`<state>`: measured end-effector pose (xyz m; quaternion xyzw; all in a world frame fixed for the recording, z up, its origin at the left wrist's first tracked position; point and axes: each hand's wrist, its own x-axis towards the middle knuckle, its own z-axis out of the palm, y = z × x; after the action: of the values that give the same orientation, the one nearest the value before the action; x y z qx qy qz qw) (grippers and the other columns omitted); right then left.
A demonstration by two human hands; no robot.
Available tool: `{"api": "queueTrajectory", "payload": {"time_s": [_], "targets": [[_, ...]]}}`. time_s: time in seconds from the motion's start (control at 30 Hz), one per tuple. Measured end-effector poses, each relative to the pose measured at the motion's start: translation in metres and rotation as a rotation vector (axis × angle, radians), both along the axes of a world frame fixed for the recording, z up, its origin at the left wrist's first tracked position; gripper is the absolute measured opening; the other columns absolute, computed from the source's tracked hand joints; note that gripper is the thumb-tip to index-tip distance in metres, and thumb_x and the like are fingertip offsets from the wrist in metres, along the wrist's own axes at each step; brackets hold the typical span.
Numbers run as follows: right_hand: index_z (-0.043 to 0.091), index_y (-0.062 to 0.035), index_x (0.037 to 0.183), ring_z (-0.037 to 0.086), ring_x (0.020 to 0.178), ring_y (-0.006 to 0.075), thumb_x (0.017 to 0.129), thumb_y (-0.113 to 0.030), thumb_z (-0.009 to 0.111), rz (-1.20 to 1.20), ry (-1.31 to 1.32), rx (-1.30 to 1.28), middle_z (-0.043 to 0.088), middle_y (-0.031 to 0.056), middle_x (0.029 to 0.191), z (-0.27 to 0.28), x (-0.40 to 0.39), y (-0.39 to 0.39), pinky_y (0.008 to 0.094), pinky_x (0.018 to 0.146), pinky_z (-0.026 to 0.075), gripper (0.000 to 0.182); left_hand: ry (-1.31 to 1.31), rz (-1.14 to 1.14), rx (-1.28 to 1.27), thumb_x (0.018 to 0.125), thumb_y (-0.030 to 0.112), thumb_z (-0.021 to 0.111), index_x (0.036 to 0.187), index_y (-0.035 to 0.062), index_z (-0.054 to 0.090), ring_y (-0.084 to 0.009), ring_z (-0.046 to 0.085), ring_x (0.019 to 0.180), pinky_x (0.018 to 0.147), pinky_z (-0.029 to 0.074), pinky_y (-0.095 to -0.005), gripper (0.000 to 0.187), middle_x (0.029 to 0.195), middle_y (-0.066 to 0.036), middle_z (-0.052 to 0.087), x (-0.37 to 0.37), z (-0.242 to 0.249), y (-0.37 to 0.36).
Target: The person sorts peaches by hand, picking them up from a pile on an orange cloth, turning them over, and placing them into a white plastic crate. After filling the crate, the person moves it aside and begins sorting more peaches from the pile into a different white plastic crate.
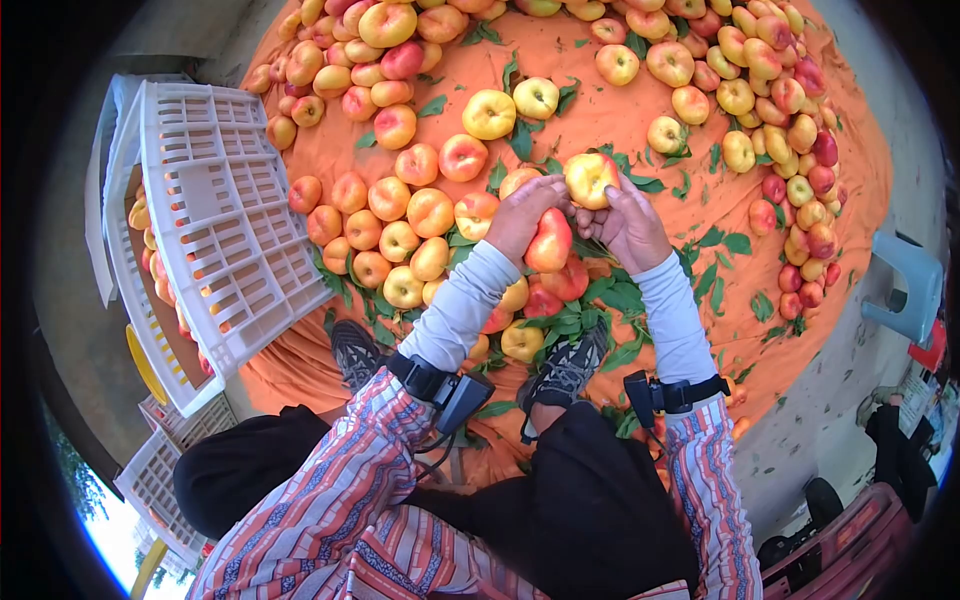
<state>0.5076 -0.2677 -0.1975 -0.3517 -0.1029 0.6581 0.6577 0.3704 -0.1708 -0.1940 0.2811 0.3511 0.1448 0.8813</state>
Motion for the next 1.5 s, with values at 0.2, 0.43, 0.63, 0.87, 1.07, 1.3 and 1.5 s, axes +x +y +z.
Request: {"api": "queueTrajectory", "payload": {"time_s": [0.2, 0.43, 0.63, 0.87, 1.07, 1.3, 1.5], "targets": [[0.033, -0.0016, 0.124, 0.057, 0.075, 0.0160, 0.087, -0.018, 0.046, -0.037, -0.026, -0.082, 0.053, 0.0118, 0.100, 0.005, -0.004, -0.009, 0.0260, 0.063, 0.049, 0.042, 0.047, -0.038, 0.053, 0.083, 0.019, 0.055, 0.116, -0.0036, 0.044, -0.0123, 0.055, 0.078, 0.070, 0.046, -0.0240, 0.042, 0.087, -0.007, 0.056, -0.001, 0.000, -0.001], [0.032, -0.0008, 0.123, 0.057, 0.080, 0.0147, 0.085, -0.009, 0.046, -0.182, -0.622, -0.415, 0.052, 0.0094, 0.103, 0.013, 0.019, -0.084, 0.0254, 0.065, 0.049, 0.041, 0.064, -0.074, 0.116, 0.084, 0.019, 0.054, 0.110, -0.0030, 0.051, -0.0120, 0.055, 0.080, 0.071, 0.045, -0.0231, 0.034, 0.092, -0.006, 0.057, -0.001, 0.007, -0.003], [0.036, -0.0011, 0.120, 0.048, 0.099, 0.0374, 0.077, -0.013, 0.053, 0.098, -1.697, -1.353, 0.047, 0.0215, 0.111, -0.012, 0.036, -0.293, 0.0392, 0.086, 0.039, 0.048, 0.073, -0.097, 0.100, 0.086, 0.018, 0.046, 0.113, -0.0033, 0.049, -0.0139, 0.054, 0.083, 0.075, 0.044, -0.0258, 0.034, 0.100, -0.007, 0.056, -0.015, -0.002, 0.004], [0.045, -0.0103, 0.117, 0.054, 0.095, 0.0337, 0.078, -0.041, 0.051, 1.001, -1.384, -1.592, 0.053, 0.0204, 0.105, 0.004, 0.009, -0.299, 0.0412, 0.078, 0.045, 0.050, 0.077, -0.070, -0.113, 0.086, 0.021, 0.046, 0.110, -0.0025, 0.050, -0.0123, 0.052, 0.074, 0.068, 0.043, -0.0229, 0.034, 0.080, -0.006, 0.055, -0.016, -0.013, 0.003], [0.044, -0.0048, 0.118, 0.048, 0.099, 0.0345, 0.075, -0.025, 0.061, -0.069, -1.950, -0.601, 0.051, 0.0187, 0.105, -0.012, 0.068, -0.105, 0.0398, 0.082, 0.042, 0.050, -0.052, 0.115, -0.550, 0.085, 0.028, 0.051, 0.097, 0.0048, 0.051, -0.0142, 0.050, 0.060, 0.049, 0.044, -0.0230, 0.026, 0.067, -0.003, 0.051, -0.010, -0.018, 0.007], [0.041, -0.0015, 0.119, 0.048, 0.103, 0.0282, 0.080, -0.030, 0.057, -0.137, -1.717, -0.593, 0.050, 0.0155, 0.111, -0.059, 0.109, 0.025, 0.0362, 0.083, 0.042, 0.051, -0.034, 0.031, -0.443, 0.084, 0.024, 0.052, 0.096, 0.0049, 0.051, -0.0142, 0.048, 0.058, 0.049, 0.041, -0.0225, 0.022, 0.069, -0.004, 0.051, -0.006, -0.013, 0.004], [0.045, -0.0055, 0.113, 0.055, 0.091, 0.0189, 0.090, -0.035, 0.036, -0.371, 0.057, -0.152, 0.055, 0.0073, 0.105, -0.015, 0.096, 0.018, 0.0293, 0.077, 0.045, 0.038, -0.039, -0.103, -0.011, 0.084, 0.017, 0.047, 0.110, -0.0004, 0.051, -0.0138, 0.054, 0.085, 0.073, 0.044, -0.0235, 0.032, 0.090, -0.008, 0.058, 0.021, -0.006, 0.013]]}}
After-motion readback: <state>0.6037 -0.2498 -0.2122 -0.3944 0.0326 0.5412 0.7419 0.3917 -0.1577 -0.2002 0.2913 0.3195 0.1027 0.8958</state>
